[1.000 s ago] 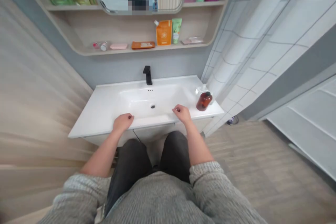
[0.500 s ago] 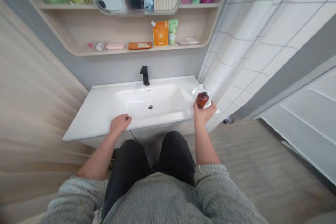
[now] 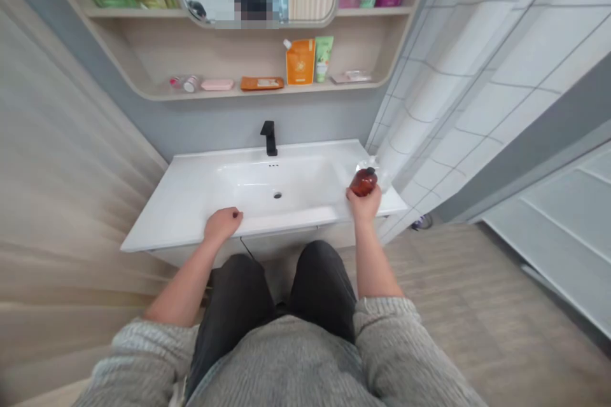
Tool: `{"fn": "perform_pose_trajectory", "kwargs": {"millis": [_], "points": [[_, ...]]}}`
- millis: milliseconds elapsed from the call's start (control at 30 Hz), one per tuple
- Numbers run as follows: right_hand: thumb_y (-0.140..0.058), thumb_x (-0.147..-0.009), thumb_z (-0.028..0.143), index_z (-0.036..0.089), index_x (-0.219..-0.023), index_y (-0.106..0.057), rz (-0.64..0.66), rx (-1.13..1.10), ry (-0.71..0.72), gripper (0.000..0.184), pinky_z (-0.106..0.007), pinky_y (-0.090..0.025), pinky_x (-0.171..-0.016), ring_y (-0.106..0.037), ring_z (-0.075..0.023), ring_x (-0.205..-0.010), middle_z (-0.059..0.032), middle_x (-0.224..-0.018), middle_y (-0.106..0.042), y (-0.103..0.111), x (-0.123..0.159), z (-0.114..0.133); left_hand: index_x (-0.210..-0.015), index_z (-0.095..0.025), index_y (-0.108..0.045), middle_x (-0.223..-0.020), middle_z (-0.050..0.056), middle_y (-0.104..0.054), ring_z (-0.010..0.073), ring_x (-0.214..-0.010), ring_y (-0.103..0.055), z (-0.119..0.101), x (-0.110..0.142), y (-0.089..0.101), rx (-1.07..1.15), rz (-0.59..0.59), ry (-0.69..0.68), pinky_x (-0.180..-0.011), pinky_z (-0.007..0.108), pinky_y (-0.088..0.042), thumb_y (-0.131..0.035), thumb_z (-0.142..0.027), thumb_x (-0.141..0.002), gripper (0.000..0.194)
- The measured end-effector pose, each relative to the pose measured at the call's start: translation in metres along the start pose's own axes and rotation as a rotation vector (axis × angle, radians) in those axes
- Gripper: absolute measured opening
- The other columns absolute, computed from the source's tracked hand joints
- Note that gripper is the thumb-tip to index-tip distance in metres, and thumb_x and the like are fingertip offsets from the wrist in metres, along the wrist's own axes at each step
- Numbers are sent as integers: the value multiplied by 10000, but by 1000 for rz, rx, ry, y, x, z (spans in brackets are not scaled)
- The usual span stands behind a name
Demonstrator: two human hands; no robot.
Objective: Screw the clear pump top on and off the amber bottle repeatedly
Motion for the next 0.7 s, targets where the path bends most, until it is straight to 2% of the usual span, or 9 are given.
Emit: {"fn": "perform_pose_trajectory", "kwargs": {"millis": [67,133,200,300,433,500,600,700], "points": [[-919,-678,556,154,-1361,-630,167,-112,-12,843,-522,-630,-977,-719,-340,-1087,-185,-1274,-736,-20,15,24,-1139,-269,-877,-1209,151,-866,363,-1134,-804,0,0,0,5,-2,5,-922,423,-599,-468,-486,-1083,466],[-959,-640,560,176,-1370,-651,401,-209,66,881,-508,-638,-973,-724,-323,-1064,-165,-1269,-755,-45,34,55,-1143,-267,-877,-1204,151,-867,363,-1130,-803,-1,1,1,4,-6,6,-921,422,-598,-466,-490,-1083,471],[-975,-632,543,204,-1365,-670,542,-252,139,863,-513,-634,-997,-735,-327,-1082,-145,-1278,-765,-67,50,84,-1150,-265,-874,-1205,144,-868,353,-1130,-803,-1,1,1,-5,-5,9,-917,409,-595,-464,-493,-1085,474],[-964,-644,500,230,-1329,-678,577,-228,160,790,-504,-625,-1013,-746,-334,-1104,-116,-1247,-776,-87,50,108,-1149,-265,-869,-1209,130,-870,330,-1133,-802,-2,2,1,-18,-5,8,-922,386,-590,-462,-492,-1090,470],[-938,-638,448,233,-1283,-663,495,-237,100,733,-491,-614,-1010,-746,-321,-1083,-94,-1217,-781,-91,17,111,-1129,-266,-865,-1193,129,-870,336,-1118,-804,1,1,-2,2,-21,0,-919,401,-592,-480,-458,-1086,432],[-944,-619,421,220,-1301,-655,539,-299,129,768,-478,-617,-989,-741,-308,-1059,-97,-1234,-778,-91,8,112,-1152,-268,-856,-1201,120,-870,336,-1114,-804,5,0,-4,50,-42,-6,-921,409,-596,-522,-435,-1073,382],[-961,-626,410,198,-1341,-658,721,-374,187,805,-470,-625,-963,-738,-296,-1019,-103,-1229,-776,-99,26,118,-1270,-268,-819,-1204,88,-866,290,-1101,-798,2,-4,-7,264,-88,-78,-960,392,-602,-621,-395,-1038,330],[-968,-653,413,201,-1402,-657,826,-430,223,838,-504,-620,-1018,-740,-321,-1097,-126,-1295,-758,-117,71,126,-1414,-241,-742,-1260,87,-836,214,-1008,-777,-19,-8,1,633,-164,-229,-935,358,-619,-644,-363,-1042,404]]}}
Point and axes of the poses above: each hand's wrist, its own x-axis away from the middle knuckle, its own y-axis out of the back of the hand, z = x × y, the point moved 4 cm from there along -x, towards the middle knuckle
